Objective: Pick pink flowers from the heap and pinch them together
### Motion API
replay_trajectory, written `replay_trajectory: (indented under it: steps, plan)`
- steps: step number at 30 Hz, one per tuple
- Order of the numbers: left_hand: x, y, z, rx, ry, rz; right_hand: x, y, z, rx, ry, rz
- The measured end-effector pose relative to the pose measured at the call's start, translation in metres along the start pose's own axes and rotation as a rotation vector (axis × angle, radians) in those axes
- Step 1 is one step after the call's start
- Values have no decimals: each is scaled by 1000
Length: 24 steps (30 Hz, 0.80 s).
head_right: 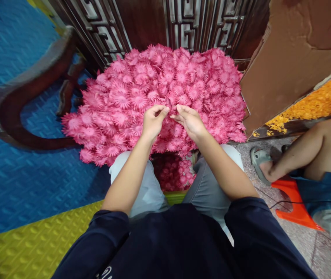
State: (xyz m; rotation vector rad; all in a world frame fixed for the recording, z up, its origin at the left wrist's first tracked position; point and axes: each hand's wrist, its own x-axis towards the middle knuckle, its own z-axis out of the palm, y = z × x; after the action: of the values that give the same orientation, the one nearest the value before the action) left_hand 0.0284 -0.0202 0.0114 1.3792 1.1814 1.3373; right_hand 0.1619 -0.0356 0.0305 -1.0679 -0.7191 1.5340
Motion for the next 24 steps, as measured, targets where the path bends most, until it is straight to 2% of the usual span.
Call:
replay_trajectory:
  steps: [20, 24]
  plan:
    - [3, -2, -6, -98, -94, -30, 0, 0, -2, -42, -48, -21]
    - [1, -4, -4, -75, -72, -5, 3, 2, -2, -29, 16, -2]
